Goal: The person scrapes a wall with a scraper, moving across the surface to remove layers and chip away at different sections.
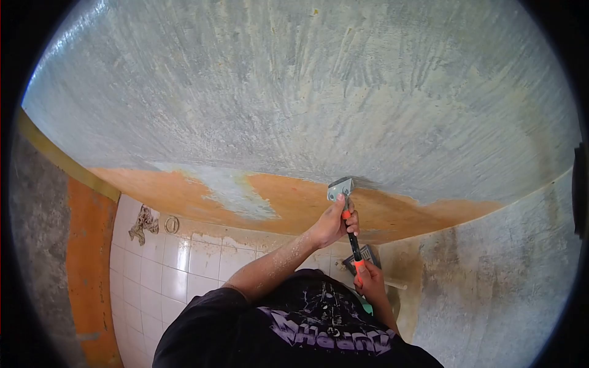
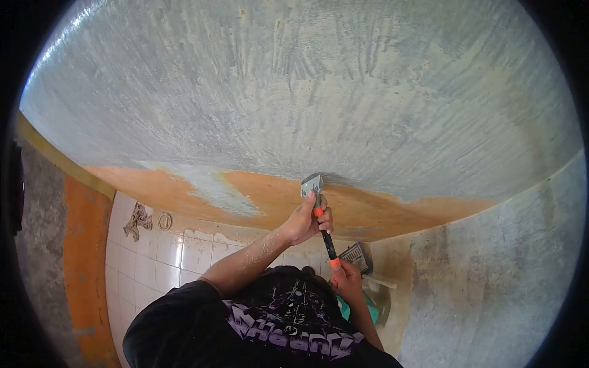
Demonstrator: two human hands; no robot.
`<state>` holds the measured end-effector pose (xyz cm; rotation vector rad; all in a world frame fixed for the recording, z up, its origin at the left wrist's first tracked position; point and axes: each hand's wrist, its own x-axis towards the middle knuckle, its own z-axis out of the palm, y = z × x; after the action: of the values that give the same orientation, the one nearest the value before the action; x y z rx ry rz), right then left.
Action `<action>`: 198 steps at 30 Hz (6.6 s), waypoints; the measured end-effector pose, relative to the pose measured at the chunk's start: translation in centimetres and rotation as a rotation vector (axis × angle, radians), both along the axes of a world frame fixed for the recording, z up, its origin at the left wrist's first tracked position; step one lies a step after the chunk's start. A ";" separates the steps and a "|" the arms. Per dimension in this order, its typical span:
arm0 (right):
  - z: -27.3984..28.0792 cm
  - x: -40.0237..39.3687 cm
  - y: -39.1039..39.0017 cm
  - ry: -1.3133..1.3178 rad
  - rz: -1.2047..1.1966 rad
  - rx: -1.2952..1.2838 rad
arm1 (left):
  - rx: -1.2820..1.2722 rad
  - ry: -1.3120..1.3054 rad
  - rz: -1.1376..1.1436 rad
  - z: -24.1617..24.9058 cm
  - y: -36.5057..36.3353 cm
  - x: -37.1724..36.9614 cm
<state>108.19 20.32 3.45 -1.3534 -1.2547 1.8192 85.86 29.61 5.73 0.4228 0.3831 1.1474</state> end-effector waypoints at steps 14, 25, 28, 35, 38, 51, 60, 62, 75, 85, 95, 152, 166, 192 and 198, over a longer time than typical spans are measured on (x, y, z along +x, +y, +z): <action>-4.1 -2.1 0.5 0.299 0.018 -0.160 | -0.011 0.197 0.061 0.3 0.4 -0.8; -7.7 -5.0 -1.5 0.063 -0.225 0.214 | 0.041 0.246 0.045 -0.3 0.6 -0.8; -8.1 -5.5 -2.1 0.033 -0.255 0.200 | 0.043 0.284 0.036 -1.1 0.3 -0.6; -7.8 -6.3 -2.9 0.055 -0.264 0.168 | 0.044 0.302 0.001 -0.7 0.5 -0.8; -7.9 -6.6 -3.0 0.042 -0.266 0.187 | 0.052 0.308 0.010 -1.8 0.4 -0.5; -7.1 -6.3 -2.3 0.068 -0.223 0.135 | 0.038 0.325 0.043 -0.7 0.2 -0.9; -8.1 -6.5 -2.9 0.051 -0.279 0.133 | 0.048 0.355 0.032 -1.5 0.3 -0.5; -7.7 -5.9 -2.7 0.073 -0.252 0.133 | 0.033 0.342 0.040 -1.3 0.4 -0.2; -6.9 -6.8 -2.0 0.086 -0.232 0.144 | 0.098 0.343 0.059 -0.5 0.6 -0.8; -7.7 -6.1 -1.9 0.032 -0.250 0.213 | 0.100 0.312 0.057 -0.9 0.7 -0.8; -6.9 -7.1 -2.2 0.043 -0.250 0.188 | 0.084 0.304 0.094 -0.8 0.4 -0.5; -6.1 -6.0 -2.5 0.091 -0.285 0.097 | 0.158 0.397 -0.037 -0.7 1.8 0.5; -5.3 -6.2 -2.0 0.116 -0.309 0.122 | 0.162 0.402 0.027 1.4 1.5 0.8; -5.8 -5.8 -2.0 0.249 -0.353 0.039 | 0.144 0.432 -0.054 1.6 2.4 1.7; -5.9 -5.9 -2.2 0.215 -0.312 0.012 | 0.134 0.459 -0.042 1.8 2.4 2.0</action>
<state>102.34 18.15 -2.40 -1.2312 -0.8872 1.6813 87.85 31.97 7.57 0.8128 0.6942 1.0328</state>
